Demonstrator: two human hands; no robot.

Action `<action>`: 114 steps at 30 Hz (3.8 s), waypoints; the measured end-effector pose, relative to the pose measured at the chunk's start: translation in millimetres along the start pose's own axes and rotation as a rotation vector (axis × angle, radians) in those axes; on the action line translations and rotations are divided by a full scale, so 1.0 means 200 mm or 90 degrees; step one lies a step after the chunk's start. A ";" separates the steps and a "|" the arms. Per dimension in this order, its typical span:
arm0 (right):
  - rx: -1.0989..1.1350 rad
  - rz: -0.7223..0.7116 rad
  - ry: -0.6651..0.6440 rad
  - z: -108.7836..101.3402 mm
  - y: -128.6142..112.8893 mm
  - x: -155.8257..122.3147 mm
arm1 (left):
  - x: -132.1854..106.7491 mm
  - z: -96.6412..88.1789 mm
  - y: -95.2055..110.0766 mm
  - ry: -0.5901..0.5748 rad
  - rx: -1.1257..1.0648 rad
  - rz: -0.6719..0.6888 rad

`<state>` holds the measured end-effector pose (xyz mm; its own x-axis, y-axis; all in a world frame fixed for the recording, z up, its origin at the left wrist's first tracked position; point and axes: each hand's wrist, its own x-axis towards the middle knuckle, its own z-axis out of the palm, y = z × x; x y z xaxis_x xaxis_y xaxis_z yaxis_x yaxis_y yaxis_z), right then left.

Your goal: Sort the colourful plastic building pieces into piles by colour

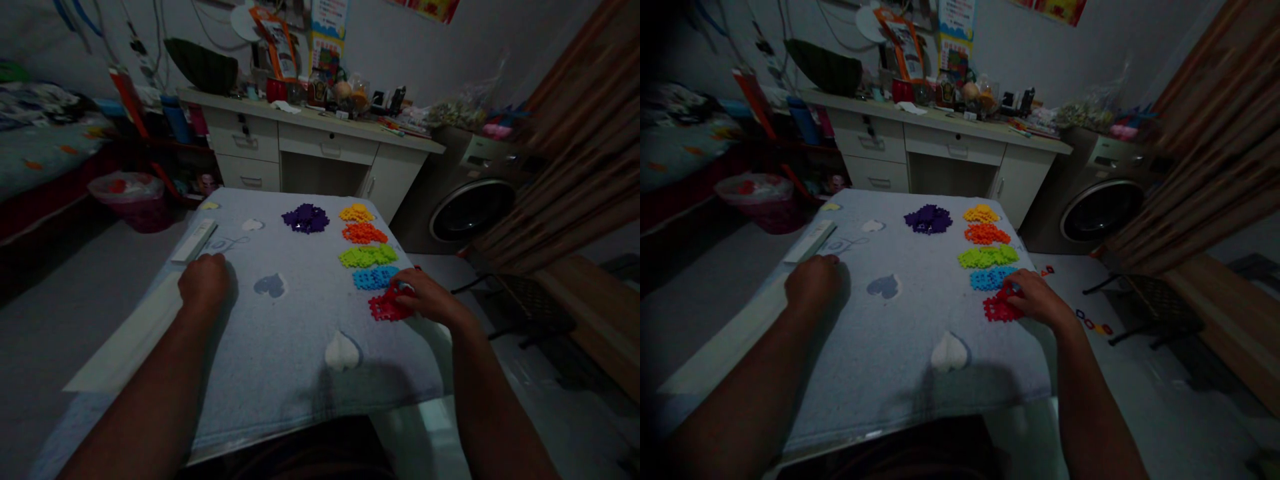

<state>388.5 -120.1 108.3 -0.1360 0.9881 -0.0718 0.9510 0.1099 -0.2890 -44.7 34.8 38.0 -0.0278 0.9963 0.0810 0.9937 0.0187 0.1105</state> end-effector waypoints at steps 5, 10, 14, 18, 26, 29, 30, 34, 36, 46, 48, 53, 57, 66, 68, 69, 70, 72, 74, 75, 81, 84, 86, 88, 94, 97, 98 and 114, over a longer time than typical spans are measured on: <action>-0.042 0.044 -0.013 0.02 0.08 -0.09 | 0.02 0.03 -0.02 0.004 -0.016 -0.021; -0.062 0.045 -0.019 0.07 0.06 -0.11 | 0.02 0.06 -0.02 0.051 0.008 0.033; -0.087 0.068 -0.026 0.10 0.05 -0.10 | 0.01 0.03 0.03 0.061 0.024 0.078; -0.105 0.062 -0.031 0.11 0.08 -0.10 | 0.00 0.03 0.06 0.049 0.009 0.098; -0.149 0.073 -0.039 0.12 0.10 -0.08 | 0.01 0.03 0.07 -0.012 0.001 0.049; -0.146 0.080 -0.040 0.12 0.10 -0.08 | 0.01 0.03 0.07 -0.015 -0.004 0.018; -0.142 0.080 -0.042 0.12 0.10 -0.08 | 0.01 0.03 0.07 -0.012 -0.002 0.009; -0.133 0.082 -0.047 0.14 0.10 -0.07 | 0.01 0.03 0.07 0.002 -0.003 -0.005; -0.134 0.086 -0.043 0.14 0.10 -0.08 | 0.02 0.04 0.06 0.016 -0.013 0.004; -0.079 0.033 0.039 0.06 -0.10 0.00 | 0.02 0.07 0.05 0.086 -0.038 0.053; -0.049 -0.028 0.054 0.07 -0.25 0.10 | 0.02 0.07 0.05 0.078 -0.043 0.054; -0.019 -0.181 -0.011 0.23 -0.63 0.36 | 0.03 0.06 0.03 0.079 -0.057 0.040; -0.006 -0.237 0.036 0.43 -0.76 0.51 | 0.04 0.06 0.02 0.075 -0.036 0.015; 0.039 -0.205 0.146 0.67 -0.72 0.61 | 0.04 0.04 0.04 0.034 -0.011 -0.013; 0.043 -0.200 0.154 0.68 -0.72 0.61 | 0.04 0.04 0.05 0.030 -0.013 -0.018; 0.045 -0.197 0.155 0.68 -0.72 0.61 | 0.04 0.04 0.05 0.034 -0.015 -0.018; 0.048 -0.196 0.155 0.68 -0.73 0.61 | 0.04 0.05 0.05 0.038 -0.018 -0.019; 0.053 -0.195 0.154 0.67 -0.73 0.61 | 0.04 0.05 0.05 0.047 -0.028 -0.018; 0.057 -0.196 0.152 0.67 -0.73 0.61 | 0.05 0.06 0.04 0.057 -0.035 -0.023; 0.059 -0.196 0.150 0.67 -0.73 0.61 | 0.05 0.06 0.04 0.063 -0.036 -0.027; 0.050 -0.195 0.151 0.66 -0.73 0.61 | 0.03 0.05 0.04 0.098 -0.038 -0.026; 0.042 -0.197 0.146 0.66 -0.73 0.61 | 0.01 0.05 0.05 0.124 -0.049 -0.002; 0.042 -0.198 0.148 0.66 -0.73 0.61 | 0.00 0.05 0.05 0.138 -0.058 0.012; 0.045 -0.198 0.151 0.67 -0.72 0.62 | 0.00 0.06 0.05 0.149 -0.063 0.022; 0.048 -0.189 0.145 0.67 -0.73 0.62 | 0.02 0.10 0.06 0.170 -0.041 0.081; 0.048 -0.187 0.141 0.65 -0.73 0.61 | 0.02 0.11 0.09 0.137 -0.036 0.158; 0.048 -0.187 0.140 0.65 -0.73 0.61 | 0.03 0.12 0.10 0.120 -0.042 0.191; 0.046 -0.194 0.142 0.65 -0.73 0.61 | -0.02 0.21 0.17 0.018 -0.157 0.358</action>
<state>197.5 -29.4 16.6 -0.3377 0.9117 0.2342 0.8536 0.4015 -0.3319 -5.7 35.0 -0.8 0.4872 0.8452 0.2198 0.8028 -0.5325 0.2681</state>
